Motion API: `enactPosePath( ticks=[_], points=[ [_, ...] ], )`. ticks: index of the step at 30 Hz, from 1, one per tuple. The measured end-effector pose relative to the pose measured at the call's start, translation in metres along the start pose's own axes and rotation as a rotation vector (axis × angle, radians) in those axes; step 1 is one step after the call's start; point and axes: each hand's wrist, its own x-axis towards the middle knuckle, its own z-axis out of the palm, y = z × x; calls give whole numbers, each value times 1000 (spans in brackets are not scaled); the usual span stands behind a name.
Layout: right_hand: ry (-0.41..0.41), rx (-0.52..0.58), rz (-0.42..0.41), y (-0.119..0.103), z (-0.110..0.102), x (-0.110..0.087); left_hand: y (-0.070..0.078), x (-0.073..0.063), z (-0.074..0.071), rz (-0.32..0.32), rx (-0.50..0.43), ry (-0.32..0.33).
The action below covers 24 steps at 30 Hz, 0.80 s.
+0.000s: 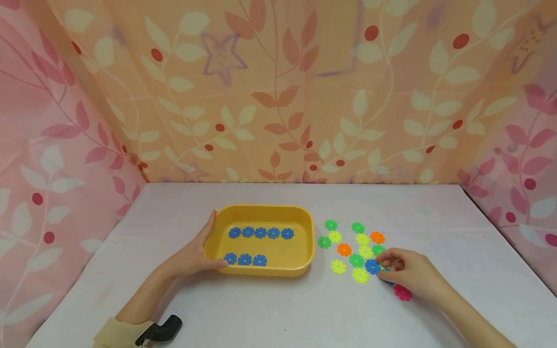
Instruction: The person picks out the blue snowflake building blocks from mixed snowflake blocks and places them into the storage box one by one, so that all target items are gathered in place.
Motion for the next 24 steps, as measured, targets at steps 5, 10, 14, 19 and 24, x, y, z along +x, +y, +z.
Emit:
enactPosePath(
  ticks=[5,10,14,19,24],
  points=[
    [30,-52,-54,-3,5,2,-1,0,0,1,-5,2],
    [52,-59,-88,-7,9,4,-1,-1,-1,3,-4,2],
    [94,-81,-98,-7,9,4,-1,0,0,9,1,0],
    [123,-113,-77,-7,9,4,-1,0,0,11,6,-1],
    [132,-123,-92,-6,10,4,0,0,-1,8,4,-2]
  ],
)
